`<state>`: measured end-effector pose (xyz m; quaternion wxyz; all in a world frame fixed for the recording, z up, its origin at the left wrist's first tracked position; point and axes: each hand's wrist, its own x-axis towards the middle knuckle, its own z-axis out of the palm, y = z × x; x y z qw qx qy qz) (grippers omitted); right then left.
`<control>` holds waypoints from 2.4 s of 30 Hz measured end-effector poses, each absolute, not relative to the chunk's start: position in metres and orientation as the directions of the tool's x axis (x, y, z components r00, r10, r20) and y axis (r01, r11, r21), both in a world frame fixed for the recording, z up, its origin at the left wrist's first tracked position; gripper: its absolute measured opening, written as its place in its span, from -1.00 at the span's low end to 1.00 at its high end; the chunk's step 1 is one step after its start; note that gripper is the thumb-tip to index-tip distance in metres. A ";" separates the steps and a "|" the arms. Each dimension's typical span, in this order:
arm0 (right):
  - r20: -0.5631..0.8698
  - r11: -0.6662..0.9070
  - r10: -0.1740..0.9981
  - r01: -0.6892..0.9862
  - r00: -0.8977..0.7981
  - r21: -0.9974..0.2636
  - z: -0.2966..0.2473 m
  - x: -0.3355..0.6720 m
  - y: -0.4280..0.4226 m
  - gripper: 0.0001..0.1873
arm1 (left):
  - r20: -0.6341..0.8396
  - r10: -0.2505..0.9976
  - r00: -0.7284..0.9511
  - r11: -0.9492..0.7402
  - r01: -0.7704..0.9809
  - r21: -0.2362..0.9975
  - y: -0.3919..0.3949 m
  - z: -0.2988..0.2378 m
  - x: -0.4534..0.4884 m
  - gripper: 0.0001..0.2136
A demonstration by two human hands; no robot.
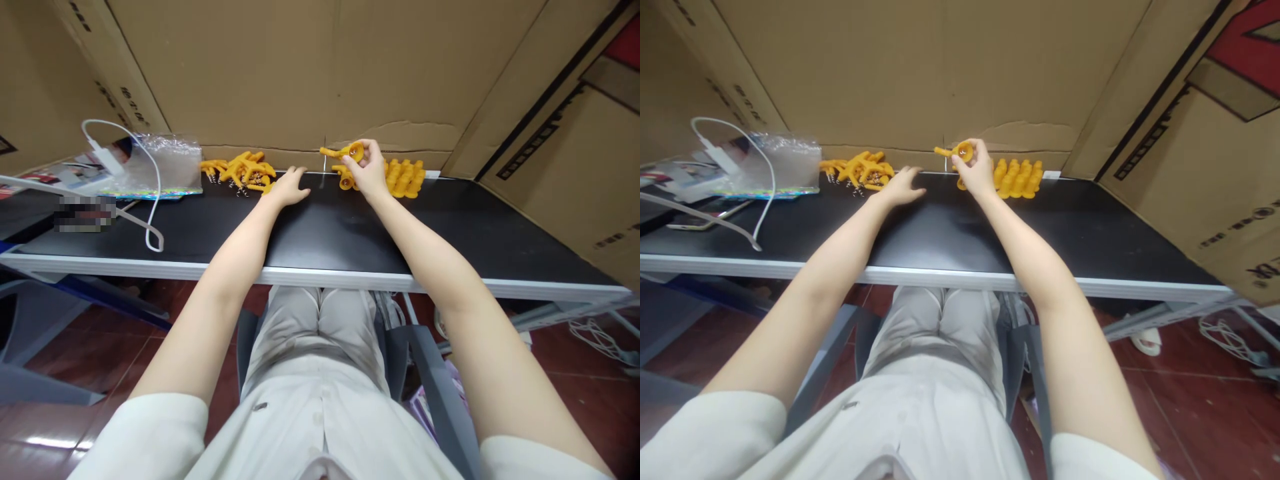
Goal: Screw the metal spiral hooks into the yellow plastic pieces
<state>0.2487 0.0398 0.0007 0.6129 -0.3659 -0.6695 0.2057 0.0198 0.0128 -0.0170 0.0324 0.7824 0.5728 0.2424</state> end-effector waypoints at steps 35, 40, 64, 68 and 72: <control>0.228 0.266 0.945 0.957 -0.235 -0.112 -0.011 0.215 0.023 -0.38 | 0.190 0.934 0.303 -0.339 0.918 0.206 -0.001 -0.006 0.030 -0.40; 0.192 0.266 0.952 0.955 -0.239 -0.130 -0.009 0.215 0.024 -0.37 | 0.191 0.929 0.317 -0.353 0.913 0.203 0.000 -0.007 0.029 -0.41; 0.254 0.445 0.865 0.895 -0.433 0.011 -0.013 0.221 0.030 -0.34 | 0.179 0.928 0.328 -0.356 0.922 0.154 -0.001 -0.005 0.031 -0.45; 0.234 0.414 0.885 0.910 -0.403 0.000 -0.011 0.218 0.029 -0.29 | 0.184 0.928 0.324 -0.353 0.922 0.161 0.000 -0.006 0.030 -0.45; 0.304 0.360 0.890 0.933 -0.339 -0.013 -0.001 0.222 0.028 -0.30 | 0.172 0.933 0.317 -0.345 0.922 0.176 0.001 -0.006 0.029 -0.44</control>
